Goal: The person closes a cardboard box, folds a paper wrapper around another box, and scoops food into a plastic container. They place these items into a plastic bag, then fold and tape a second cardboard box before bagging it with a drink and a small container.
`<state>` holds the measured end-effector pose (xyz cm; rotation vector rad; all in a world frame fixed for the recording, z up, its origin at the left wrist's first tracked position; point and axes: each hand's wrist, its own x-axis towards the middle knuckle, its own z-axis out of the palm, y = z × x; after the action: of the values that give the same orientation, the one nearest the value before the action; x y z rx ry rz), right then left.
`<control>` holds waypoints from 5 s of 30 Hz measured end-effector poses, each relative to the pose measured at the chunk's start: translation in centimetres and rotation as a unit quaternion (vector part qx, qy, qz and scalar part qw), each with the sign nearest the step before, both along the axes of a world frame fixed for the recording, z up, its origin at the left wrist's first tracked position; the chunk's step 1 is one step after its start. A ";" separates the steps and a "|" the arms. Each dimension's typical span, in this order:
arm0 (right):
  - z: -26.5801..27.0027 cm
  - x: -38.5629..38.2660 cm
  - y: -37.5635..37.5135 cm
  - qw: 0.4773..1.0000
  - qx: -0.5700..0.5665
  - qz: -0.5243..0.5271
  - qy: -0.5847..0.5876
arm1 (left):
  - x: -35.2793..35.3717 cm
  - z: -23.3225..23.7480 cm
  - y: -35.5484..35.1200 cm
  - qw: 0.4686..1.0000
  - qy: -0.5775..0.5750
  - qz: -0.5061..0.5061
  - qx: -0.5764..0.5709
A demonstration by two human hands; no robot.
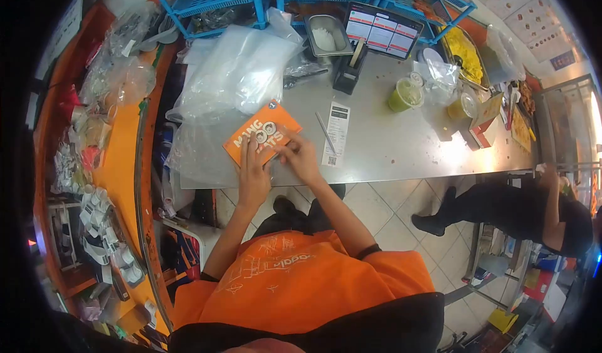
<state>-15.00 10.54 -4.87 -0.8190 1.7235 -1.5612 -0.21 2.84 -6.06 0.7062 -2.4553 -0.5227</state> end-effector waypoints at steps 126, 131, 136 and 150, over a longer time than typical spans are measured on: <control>10.3 -41.5 22.6 0.747 0.513 -0.064 0.418 | -8.2 5.0 0.0 0.933 0.120 0.188 0.284; 11.3 -28.0 19.0 0.777 0.457 -0.067 0.427 | -8.5 7.9 -10.5 0.953 0.094 0.172 0.231; 10.3 -18.7 12.0 0.796 0.470 -0.038 0.378 | -9.8 7.9 -21.4 0.985 0.055 0.163 0.022; 9.9 -4.9 -26.7 0.934 -0.007 0.046 0.354 | -6.1 3.0 -43.1 0.964 -0.026 0.266 0.014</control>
<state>-19.91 -16.15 5.01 -1.5840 2.1119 -1.2888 -6.35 -40.29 -3.11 1.3470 -2.1732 -0.3263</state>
